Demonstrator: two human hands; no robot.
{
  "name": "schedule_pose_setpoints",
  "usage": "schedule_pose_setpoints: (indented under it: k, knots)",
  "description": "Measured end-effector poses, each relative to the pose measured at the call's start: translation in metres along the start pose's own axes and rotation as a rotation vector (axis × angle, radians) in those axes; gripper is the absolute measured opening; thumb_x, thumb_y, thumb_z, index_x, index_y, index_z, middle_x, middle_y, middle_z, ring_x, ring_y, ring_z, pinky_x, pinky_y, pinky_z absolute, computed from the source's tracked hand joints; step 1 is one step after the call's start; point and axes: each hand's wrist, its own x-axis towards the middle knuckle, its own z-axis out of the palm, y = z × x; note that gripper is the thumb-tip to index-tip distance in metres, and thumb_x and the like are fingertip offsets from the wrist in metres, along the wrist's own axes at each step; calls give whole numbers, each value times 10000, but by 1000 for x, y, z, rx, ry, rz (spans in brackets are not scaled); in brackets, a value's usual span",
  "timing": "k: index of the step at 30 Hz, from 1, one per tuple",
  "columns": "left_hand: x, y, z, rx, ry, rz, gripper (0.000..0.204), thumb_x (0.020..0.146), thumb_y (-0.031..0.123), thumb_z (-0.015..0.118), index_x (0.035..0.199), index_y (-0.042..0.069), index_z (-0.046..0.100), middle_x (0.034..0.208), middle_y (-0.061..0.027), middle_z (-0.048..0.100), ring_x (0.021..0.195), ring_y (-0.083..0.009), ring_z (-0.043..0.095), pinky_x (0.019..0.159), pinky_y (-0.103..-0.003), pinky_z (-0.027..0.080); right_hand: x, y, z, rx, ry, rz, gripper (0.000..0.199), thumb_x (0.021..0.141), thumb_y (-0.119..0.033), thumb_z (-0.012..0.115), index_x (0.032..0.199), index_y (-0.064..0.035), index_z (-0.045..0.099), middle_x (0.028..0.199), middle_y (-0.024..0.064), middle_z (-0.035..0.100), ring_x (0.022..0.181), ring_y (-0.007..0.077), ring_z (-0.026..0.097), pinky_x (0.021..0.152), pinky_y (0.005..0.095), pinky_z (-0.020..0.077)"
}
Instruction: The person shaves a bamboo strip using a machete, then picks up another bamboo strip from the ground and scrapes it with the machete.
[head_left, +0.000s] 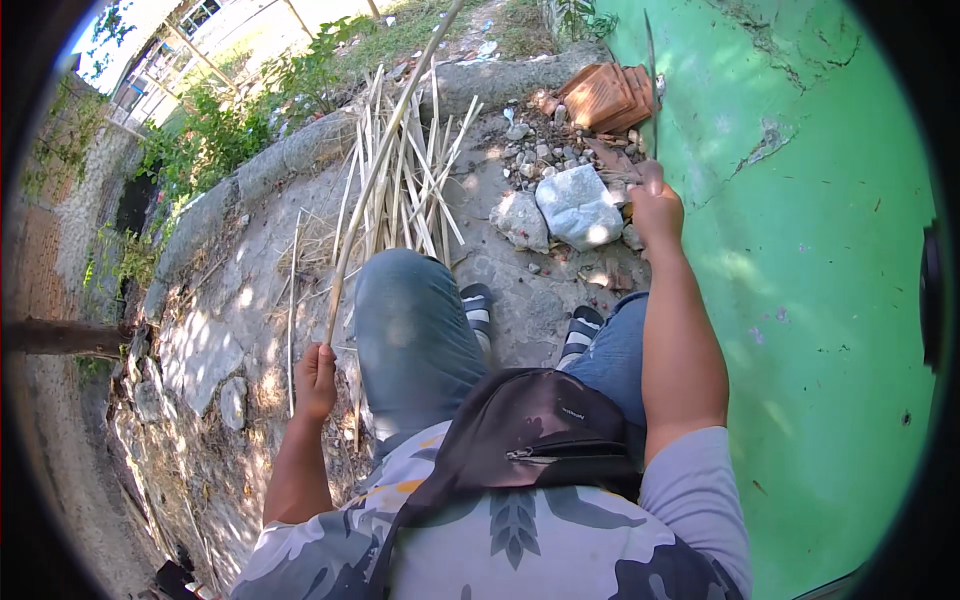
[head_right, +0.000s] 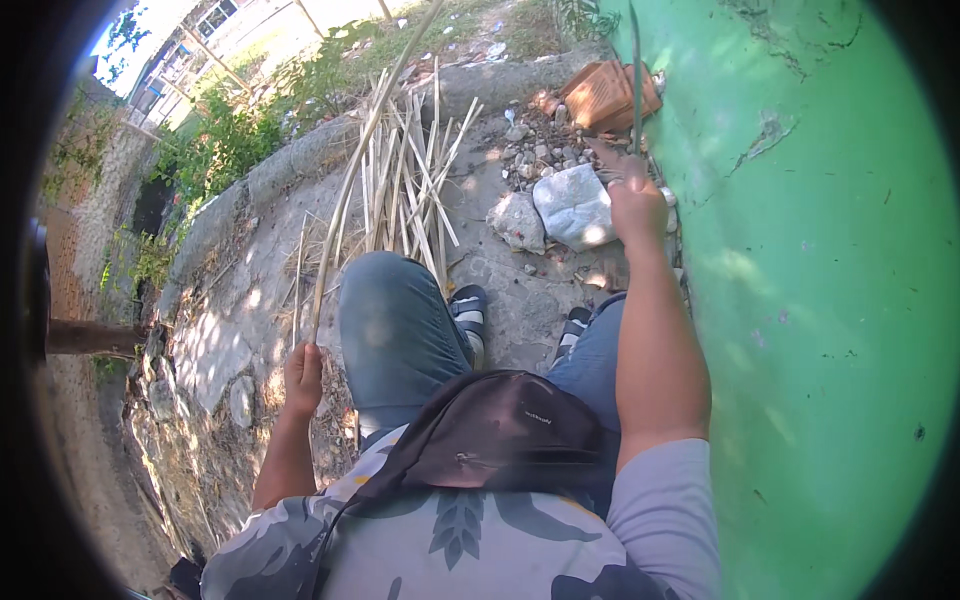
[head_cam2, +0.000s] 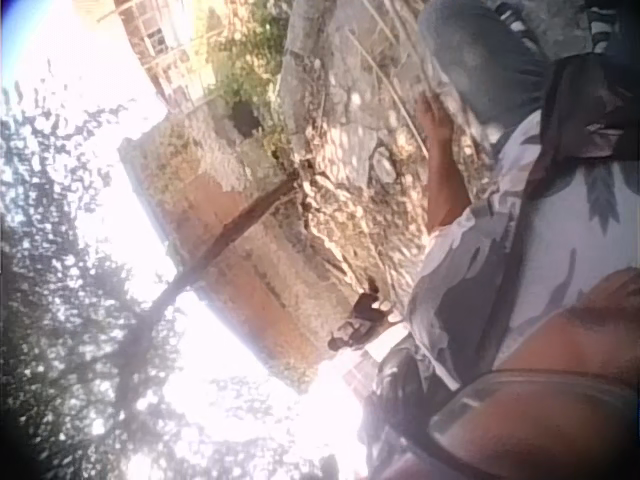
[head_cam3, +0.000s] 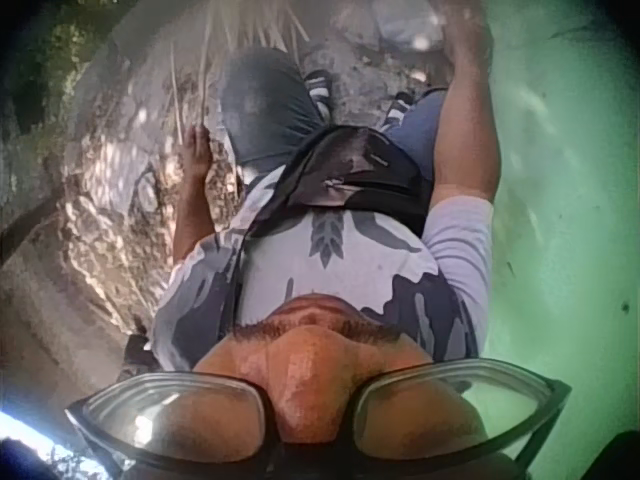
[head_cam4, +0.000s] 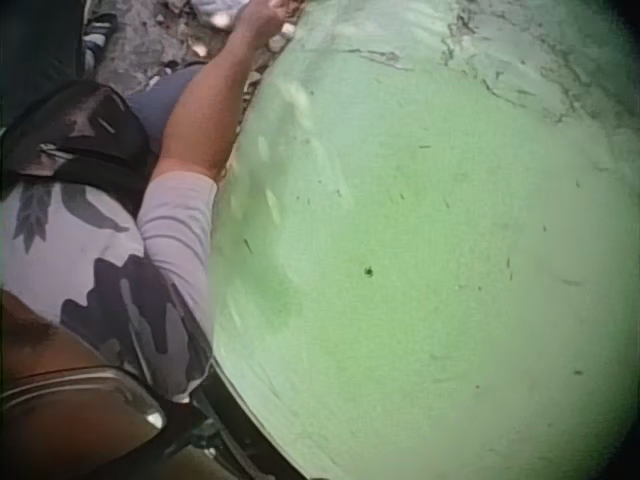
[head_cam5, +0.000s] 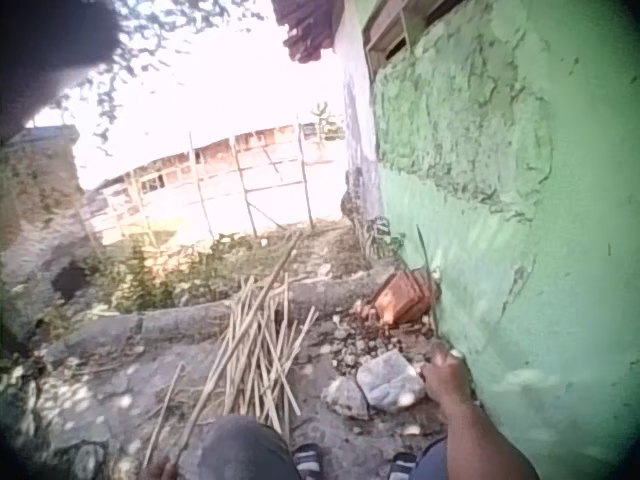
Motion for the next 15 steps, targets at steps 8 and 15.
schedule_pose_setpoints:
  k: [8, 15]
  knots:
    - [0, -94, -52, 400, 374, -80, 367, 1075, 330, 523, 878, 28, 590, 672, -53, 516, 641, -147, 464, 598, -364, 411, -12, -38, -9, 396, -71, 346, 219, 891, -226, 727, 800, -98, 575, 583, -11, 498, 477, 97, 448, 470, 292, 340]
    - [51, -156, -177, 840, 502, -294, 495, 955, 443, 669, 1220, 27, 625, 936, -143, 695, 879, -288, 671, 810, -416, 527, -19, -41, 5, 273, -200, 303, 200, 882, -217, 731, 823, -89, 589, 608, -19, 495, 486, 89, 454, 469, 289, 336]
